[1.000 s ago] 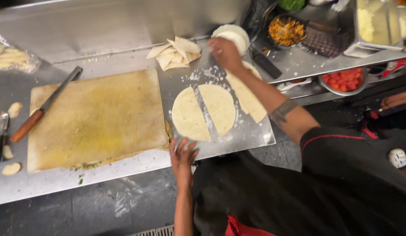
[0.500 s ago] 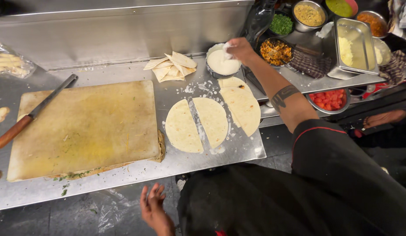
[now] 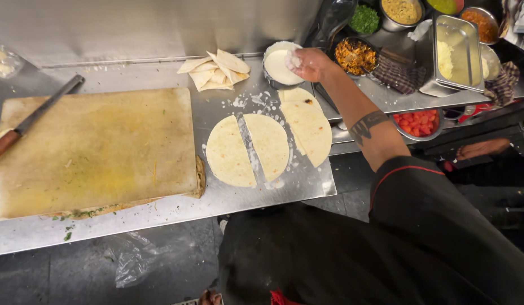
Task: The person folds tortilla halves on a steel prep counter, spoons a spiced filling from a bowl onto the folded tortillas, and presses the filled wraps closed by hand, working through them one at a time on the counter.
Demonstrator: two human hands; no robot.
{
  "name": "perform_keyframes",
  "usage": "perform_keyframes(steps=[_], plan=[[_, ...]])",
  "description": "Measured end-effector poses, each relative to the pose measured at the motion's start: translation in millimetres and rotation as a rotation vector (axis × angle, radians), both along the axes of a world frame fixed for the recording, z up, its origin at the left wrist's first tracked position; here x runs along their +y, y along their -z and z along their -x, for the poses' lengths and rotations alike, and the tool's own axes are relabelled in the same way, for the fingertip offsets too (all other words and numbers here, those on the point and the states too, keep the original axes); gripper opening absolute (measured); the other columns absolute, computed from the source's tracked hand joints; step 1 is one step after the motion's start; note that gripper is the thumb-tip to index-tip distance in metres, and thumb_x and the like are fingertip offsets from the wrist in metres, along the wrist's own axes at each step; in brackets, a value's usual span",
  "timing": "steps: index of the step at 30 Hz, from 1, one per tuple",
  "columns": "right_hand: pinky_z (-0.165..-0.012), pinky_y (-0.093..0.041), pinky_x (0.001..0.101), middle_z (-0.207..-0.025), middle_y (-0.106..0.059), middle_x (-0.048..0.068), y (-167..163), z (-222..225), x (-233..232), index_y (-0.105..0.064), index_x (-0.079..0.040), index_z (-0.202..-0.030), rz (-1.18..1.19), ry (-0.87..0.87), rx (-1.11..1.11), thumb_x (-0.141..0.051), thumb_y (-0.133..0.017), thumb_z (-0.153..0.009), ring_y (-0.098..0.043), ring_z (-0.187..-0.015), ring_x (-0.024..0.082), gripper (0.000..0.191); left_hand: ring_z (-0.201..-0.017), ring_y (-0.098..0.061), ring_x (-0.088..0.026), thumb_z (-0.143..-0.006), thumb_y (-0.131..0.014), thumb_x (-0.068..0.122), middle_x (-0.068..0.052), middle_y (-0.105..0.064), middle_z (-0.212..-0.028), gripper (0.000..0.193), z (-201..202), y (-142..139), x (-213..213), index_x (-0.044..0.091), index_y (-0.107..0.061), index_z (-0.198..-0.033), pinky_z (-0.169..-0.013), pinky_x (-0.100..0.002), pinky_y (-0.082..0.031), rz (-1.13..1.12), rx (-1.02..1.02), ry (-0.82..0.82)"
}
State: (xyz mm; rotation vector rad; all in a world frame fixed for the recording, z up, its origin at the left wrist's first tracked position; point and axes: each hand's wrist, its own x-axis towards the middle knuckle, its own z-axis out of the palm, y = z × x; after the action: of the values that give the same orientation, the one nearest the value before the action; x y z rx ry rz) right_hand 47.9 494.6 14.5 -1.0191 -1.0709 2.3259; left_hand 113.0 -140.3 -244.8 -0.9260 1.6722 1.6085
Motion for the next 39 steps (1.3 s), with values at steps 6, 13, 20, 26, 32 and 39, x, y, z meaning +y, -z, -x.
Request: perform_keyframes(steps=[6,13,20,26,32,39], plan=[[-0.081,-0.061,0.0329,-0.101,-0.071,0.015,5,9,-46,-0.066,0.004,-0.108,-0.319,-0.503,-0.129,-0.008,-0.064,-0.101,-0.070,-0.086,0.021,0.014,-0.094,-0.071,-0.029,-0.100,-0.061,0.026,-0.011,-0.071,-0.109,0.035,-19,8,-17,0.008,-0.060,-0.129,-0.074,-0.040,-0.056,-0.009,-0.049,-0.003],[-0.082,-0.063,0.0322,-0.098,-0.073,0.012,51,30,-106,-0.069,0.004,-0.104,-0.425,-0.843,-0.197,-0.004,-0.060,-0.097,-0.072,-0.087,0.017,0.014,-0.093,-0.070,-0.029,-0.100,-0.062,0.026,-0.008,-0.072,-0.108,0.030,10,-17,-8,0.009,-0.062,-0.125,-0.072,-0.037,-0.055,-0.061,0.072,0.063],[-0.072,-0.061,0.0293,-0.091,-0.075,0.009,59,30,-116,-0.073,0.000,-0.102,-0.984,-0.773,-0.435,-0.007,-0.061,-0.092,-0.074,-0.082,0.015,0.017,-0.099,-0.069,-0.027,-0.101,-0.060,0.023,-0.006,-0.071,-0.112,0.027,32,-30,-1,0.014,-0.060,-0.126,-0.073,-0.037,-0.057,-0.108,0.082,0.100],[-0.074,-0.057,0.0322,-0.093,-0.076,0.011,73,-9,-106,-0.073,-0.003,-0.106,-1.089,-0.704,-0.593,-0.014,-0.062,-0.093,-0.074,-0.082,0.018,0.019,-0.095,-0.070,-0.020,-0.102,-0.059,0.023,-0.005,-0.072,-0.114,0.022,25,-17,-24,0.016,-0.060,-0.123,-0.067,-0.033,-0.048,0.048,-0.085,0.199],[-0.082,-0.055,0.0323,-0.098,-0.076,0.012,96,-66,-108,-0.076,-0.004,-0.111,-1.225,-0.676,-0.676,-0.012,-0.060,-0.094,-0.073,-0.087,0.018,0.024,-0.088,-0.066,-0.026,-0.101,-0.058,0.026,-0.014,-0.073,-0.116,0.026,33,-4,-33,0.014,-0.060,-0.125,-0.060,-0.034,-0.044,-0.040,-0.096,0.213],[-0.078,-0.057,0.0334,-0.098,-0.077,0.013,97,-111,-162,-0.073,-0.004,-0.114,-0.982,-0.663,-0.682,-0.013,-0.058,-0.097,-0.073,-0.083,0.019,0.024,-0.102,-0.071,-0.031,-0.099,-0.061,0.027,-0.012,-0.071,-0.119,0.031,66,-3,-16,0.012,-0.059,-0.127,-0.076,-0.040,-0.058,-0.082,0.003,0.269]])
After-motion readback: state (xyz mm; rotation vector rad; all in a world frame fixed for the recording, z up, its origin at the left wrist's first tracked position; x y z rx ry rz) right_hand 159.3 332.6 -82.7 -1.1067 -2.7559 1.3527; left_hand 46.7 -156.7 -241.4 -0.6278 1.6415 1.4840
